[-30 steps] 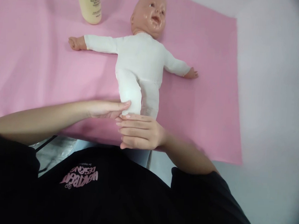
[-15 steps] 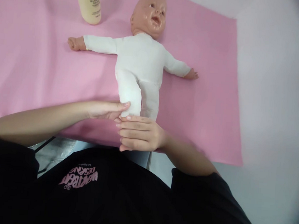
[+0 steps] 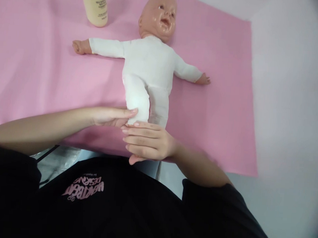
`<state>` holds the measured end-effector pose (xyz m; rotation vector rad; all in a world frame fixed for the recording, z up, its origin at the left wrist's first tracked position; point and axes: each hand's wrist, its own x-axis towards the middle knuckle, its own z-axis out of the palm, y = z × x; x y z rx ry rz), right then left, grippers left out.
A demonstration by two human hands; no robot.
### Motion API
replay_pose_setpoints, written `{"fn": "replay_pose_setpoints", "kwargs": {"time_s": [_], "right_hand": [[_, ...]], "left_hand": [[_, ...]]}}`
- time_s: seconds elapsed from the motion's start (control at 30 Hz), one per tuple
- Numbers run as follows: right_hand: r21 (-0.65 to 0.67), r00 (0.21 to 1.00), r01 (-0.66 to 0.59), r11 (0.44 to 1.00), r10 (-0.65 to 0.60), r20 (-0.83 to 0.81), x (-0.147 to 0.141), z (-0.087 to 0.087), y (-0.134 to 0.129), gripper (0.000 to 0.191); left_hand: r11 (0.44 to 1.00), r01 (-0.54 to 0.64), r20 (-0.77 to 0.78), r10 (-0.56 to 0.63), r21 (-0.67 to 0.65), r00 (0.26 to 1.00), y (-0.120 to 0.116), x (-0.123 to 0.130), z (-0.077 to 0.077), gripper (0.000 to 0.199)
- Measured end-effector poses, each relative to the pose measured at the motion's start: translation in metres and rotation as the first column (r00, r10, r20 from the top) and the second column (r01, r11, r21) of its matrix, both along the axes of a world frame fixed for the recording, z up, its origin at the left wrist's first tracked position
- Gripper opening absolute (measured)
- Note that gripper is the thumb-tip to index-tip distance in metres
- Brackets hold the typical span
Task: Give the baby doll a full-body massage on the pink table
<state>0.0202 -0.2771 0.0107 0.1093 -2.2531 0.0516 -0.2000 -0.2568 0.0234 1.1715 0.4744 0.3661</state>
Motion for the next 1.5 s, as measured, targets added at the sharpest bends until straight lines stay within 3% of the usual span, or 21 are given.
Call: {"fn": "replay_pose_setpoints", "kwargs": {"time_s": [0.1,0.23,0.33,0.47,0.63,0.73,0.83,1.0,1.27,1.5], "right_hand": [[-0.011,1.000,-0.011,1.000,0.011,-0.016,0.001,0.001,0.002,0.035],[0.012,0.995,0.063,0.998,-0.064,0.078,0.000,0.008,0.001,0.034],[0.032,0.999,0.052,0.998,-0.052,0.011,-0.002,0.007,-0.001,0.025],[0.026,0.997,0.014,1.000,-0.012,-0.079,-0.002,-0.003,0.000,0.028],[-0.137,0.965,0.197,0.971,-0.216,-0.148,0.000,-0.005,0.008,0.039],[-0.207,0.963,0.157,0.966,-0.197,-0.186,-0.003,0.002,0.009,0.042],[-0.203,0.978,0.119,0.972,-0.150,-0.145,-0.005,0.009,0.006,0.039],[-0.052,0.990,0.125,0.991,-0.128,-0.066,-0.001,0.008,0.002,0.034],[-0.038,0.986,0.109,0.993,-0.103,0.131,0.007,-0.002,0.009,0.053],[-0.011,0.943,0.110,0.994,-0.101,0.317,0.005,0.005,0.007,0.036]], "left_hand": [[0.991,0.068,0.053,-0.062,-0.119,0.997,0.001,-0.001,0.000,0.060],[0.984,0.080,0.072,-0.069,-0.159,0.995,0.001,-0.001,-0.001,0.057],[0.979,0.068,0.091,-0.051,-0.191,0.995,0.001,-0.001,-0.003,0.055],[0.973,0.062,0.107,-0.038,-0.223,0.993,0.001,-0.003,-0.002,0.055],[0.995,0.018,0.011,-0.017,-0.101,1.000,0.005,-0.008,0.001,0.063],[0.999,0.049,-0.003,-0.049,0.007,0.999,0.009,-0.010,-0.001,0.061],[0.994,0.091,-0.002,-0.091,0.063,0.996,0.013,-0.010,-0.002,0.056],[0.994,0.076,-0.066,-0.071,0.078,0.995,0.014,-0.011,0.000,0.062],[0.987,0.103,-0.058,-0.097,0.126,0.994,0.022,-0.014,-0.002,0.059],[0.997,0.033,-0.033,-0.031,0.065,0.999,0.026,-0.017,0.000,0.061]]}}
